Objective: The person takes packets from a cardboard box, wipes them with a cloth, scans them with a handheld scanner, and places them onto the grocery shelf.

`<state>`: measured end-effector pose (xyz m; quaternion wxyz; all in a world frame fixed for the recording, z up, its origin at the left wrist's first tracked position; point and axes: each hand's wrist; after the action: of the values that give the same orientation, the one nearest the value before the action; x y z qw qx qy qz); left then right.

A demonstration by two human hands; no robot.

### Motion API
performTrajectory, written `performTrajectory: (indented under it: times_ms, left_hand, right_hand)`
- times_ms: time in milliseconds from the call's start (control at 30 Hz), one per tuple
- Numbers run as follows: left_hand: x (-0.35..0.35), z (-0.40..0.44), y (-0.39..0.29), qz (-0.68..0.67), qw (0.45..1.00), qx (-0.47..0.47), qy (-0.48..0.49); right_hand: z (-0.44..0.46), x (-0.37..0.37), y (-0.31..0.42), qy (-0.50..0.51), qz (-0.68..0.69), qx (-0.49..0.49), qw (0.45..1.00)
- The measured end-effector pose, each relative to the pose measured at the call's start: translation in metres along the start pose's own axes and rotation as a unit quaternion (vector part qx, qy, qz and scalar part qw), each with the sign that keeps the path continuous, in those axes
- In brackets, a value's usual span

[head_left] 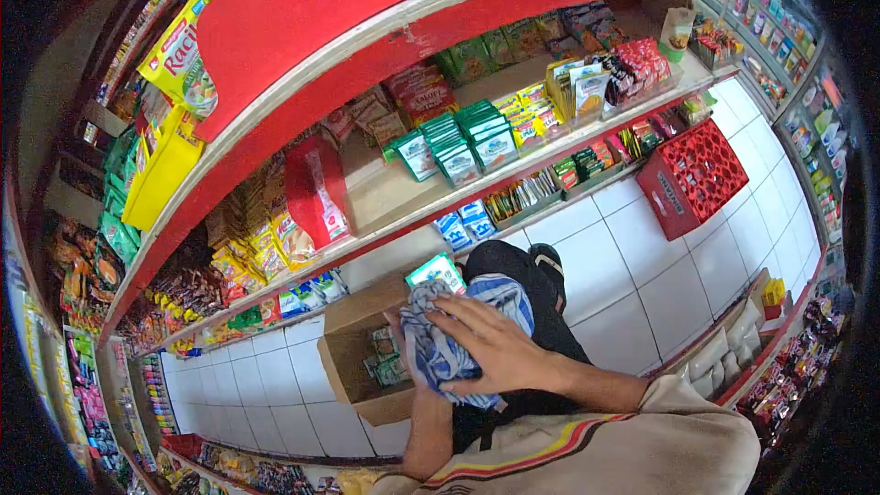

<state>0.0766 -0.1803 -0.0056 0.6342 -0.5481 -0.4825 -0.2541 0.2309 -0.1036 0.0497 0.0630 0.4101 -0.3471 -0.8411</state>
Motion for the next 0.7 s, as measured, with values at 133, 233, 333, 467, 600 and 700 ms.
performTrajectory:
  times_ms: [133, 233, 333, 467, 600, 700]
  left_hand:
    - [0.047, -0.009, 0.014, 0.065, 0.988, 0.012, -0.142]
    - [0.022, -0.002, 0.011, -0.011, 0.982, 0.012, -0.19]
    - [-0.005, 0.003, -0.011, -0.065, 0.997, -0.012, -0.026]
    - [0.066, -0.006, 0.01, -0.052, 0.989, -0.024, -0.136]
    - [0.05, -0.001, 0.009, -0.03, 0.987, -0.008, -0.155]
    - [0.029, 0.003, -0.008, -0.047, 0.998, -0.022, -0.034]
  right_hand:
    - [0.01, -0.005, -0.013, -0.013, -0.055, 0.038, 0.998]
    - [0.005, 0.009, -0.009, -0.072, -0.06, 0.005, 0.996]
    - [-0.002, 0.011, -0.005, 0.04, 0.046, -0.034, 0.998]
    - [0.015, 0.001, -0.02, -0.05, -0.028, 0.038, 0.998]
    - [0.007, 0.007, -0.004, -0.03, -0.02, 0.016, 0.999]
    - [-0.006, 0.009, -0.009, 0.016, 0.033, -0.007, 0.999]
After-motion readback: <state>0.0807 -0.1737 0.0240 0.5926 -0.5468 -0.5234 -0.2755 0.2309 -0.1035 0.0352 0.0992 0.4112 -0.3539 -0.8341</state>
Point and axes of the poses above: each hand's wrist, its own z-axis towards the middle knuckle, its own x-axis out of the palm, y = z × x, and after that the axes turned 11 degrees about -z, right-handed
